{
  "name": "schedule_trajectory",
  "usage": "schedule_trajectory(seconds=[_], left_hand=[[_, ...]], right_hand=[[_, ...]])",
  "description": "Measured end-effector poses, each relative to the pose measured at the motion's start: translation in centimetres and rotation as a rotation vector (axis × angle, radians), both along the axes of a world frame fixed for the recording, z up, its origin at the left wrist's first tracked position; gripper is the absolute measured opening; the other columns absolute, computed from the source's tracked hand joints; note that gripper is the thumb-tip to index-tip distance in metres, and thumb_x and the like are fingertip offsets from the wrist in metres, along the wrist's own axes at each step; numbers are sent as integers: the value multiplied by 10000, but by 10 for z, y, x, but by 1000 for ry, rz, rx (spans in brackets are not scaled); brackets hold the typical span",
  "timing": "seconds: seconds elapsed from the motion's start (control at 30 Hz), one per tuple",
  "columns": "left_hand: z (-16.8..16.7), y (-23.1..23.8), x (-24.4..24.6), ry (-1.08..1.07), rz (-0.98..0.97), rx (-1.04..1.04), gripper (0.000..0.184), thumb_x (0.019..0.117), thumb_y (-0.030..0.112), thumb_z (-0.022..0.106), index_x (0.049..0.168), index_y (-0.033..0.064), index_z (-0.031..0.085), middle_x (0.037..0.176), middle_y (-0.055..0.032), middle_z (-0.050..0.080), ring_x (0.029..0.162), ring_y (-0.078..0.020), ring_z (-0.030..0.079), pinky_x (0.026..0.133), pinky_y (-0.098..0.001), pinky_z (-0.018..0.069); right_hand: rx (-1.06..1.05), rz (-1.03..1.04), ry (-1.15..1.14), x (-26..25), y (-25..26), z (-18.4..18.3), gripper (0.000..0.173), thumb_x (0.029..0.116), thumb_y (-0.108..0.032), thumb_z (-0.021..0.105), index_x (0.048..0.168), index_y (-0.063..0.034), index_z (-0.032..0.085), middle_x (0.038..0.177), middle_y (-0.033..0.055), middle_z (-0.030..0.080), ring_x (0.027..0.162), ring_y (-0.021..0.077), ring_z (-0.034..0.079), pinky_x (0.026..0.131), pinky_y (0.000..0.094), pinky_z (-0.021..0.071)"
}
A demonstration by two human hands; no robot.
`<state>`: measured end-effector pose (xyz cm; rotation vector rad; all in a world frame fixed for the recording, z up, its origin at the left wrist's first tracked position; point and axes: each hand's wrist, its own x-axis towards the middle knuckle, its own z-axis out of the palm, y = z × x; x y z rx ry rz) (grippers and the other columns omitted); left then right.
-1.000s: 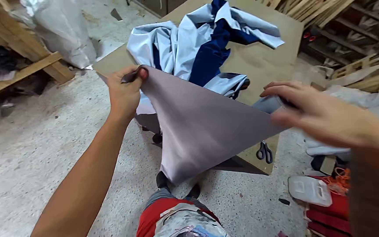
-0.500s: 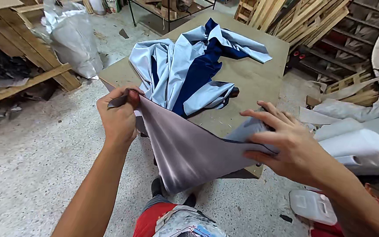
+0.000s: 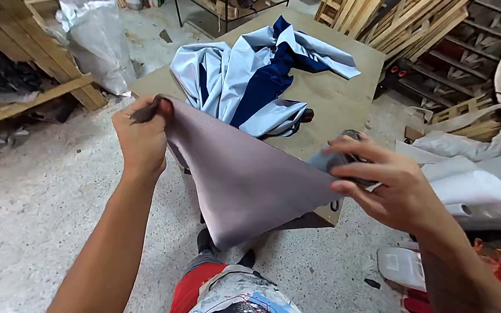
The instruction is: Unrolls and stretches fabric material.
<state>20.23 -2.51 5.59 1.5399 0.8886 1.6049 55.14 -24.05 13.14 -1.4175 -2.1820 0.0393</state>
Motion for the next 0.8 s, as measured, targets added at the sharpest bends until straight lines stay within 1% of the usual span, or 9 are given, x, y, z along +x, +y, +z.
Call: schedule_trajectory(seconds=[0.07, 0.13, 0.2, 0.27, 0.37, 0.47, 0.57, 0.7, 0.8], left_hand=[[-6, 2, -6, 31, 22, -24, 73, 997, 106, 640, 977, 123, 708, 900, 93, 699, 849, -21, 664, 816, -264, 580], [-9, 7, -13, 56, 19, -19, 62, 998, 111, 637, 990, 132, 695, 912, 108, 697, 861, -13, 666, 833, -266, 584], [-10, 13, -16, 66, 10, 3, 57, 992, 110, 644, 1023, 123, 691, 944, 110, 697, 892, -17, 665, 861, -282, 581], [-8, 23, -17, 56, 10, 16, 60, 978, 103, 664, 1025, 124, 695, 956, 104, 705, 903, -29, 671, 868, -300, 581], [-2, 40, -25, 64, 52, 7, 34, 972, 117, 684, 1000, 126, 701, 932, 98, 703, 880, -34, 668, 843, -302, 582], [-6, 65, -53, 81, 124, -21, 95, 975, 116, 661, 1061, 89, 689, 987, 50, 695, 930, -64, 661, 881, -336, 573], [-21, 88, -91, 39, 136, 18, 168, 993, 111, 646, 1133, 21, 672, 1074, -44, 705, 1014, -146, 670, 956, -411, 564], [-22, 96, -123, 14, 151, 45, 169, 960, 70, 669, 1113, -1, 659, 1037, -53, 697, 966, -141, 672, 919, -393, 576], [-5, 78, -120, 24, 168, 27, 166, 964, 43, 658, 1121, -7, 638, 1023, -22, 684, 951, -91, 666, 914, -328, 572]], right_hand=[[-143, -95, -127, 2, 10, 7, 874, 780, -786, 664, 1472, -260, 567, 1643, 90, 331, 1424, 274, 445, 1108, 539, 449], [-239, -182, -190, 11, 23, 6, 1166, 638, -889, 677, 1592, -287, 382, 1708, 115, 185, 1485, 354, 362, 1131, 633, 378], [-260, -264, -192, 30, 41, -5, 1146, 575, -884, 724, 1532, -314, 455, 1647, 89, 348, 1473, 401, 350, 1056, 729, 360], [-251, -291, -182, 46, 60, -12, 1067, 552, -756, 838, 1469, -321, 508, 1525, 66, 483, 1385, 396, 436, 935, 719, 452], [-272, -191, -188, 62, 78, -9, 1135, 521, -593, 936, 1523, -369, 451, 1481, 77, 511, 1319, 371, 477, 1018, 621, 458], [-287, -221, -222, 61, 84, -5, 1197, 523, -766, 851, 1568, -442, 364, 1424, 33, 540, 1277, 323, 488, 969, 646, 419], [-153, -292, -185, 44, 89, -17, 1117, 625, -866, 710, 1521, -245, 468, 1315, 63, 592, 1198, 263, 569, 966, 563, 481], [-44, -226, -201, 34, 109, -27, 880, 858, -706, 654, 1565, -235, 424, 1584, 31, 452, 1408, 246, 477, 1116, 477, 458], [2, -144, -109, 36, 109, -28, 759, 870, -553, 740, 1481, -177, 491, 1537, 54, 497, 1412, 225, 474, 1149, 439, 443]])
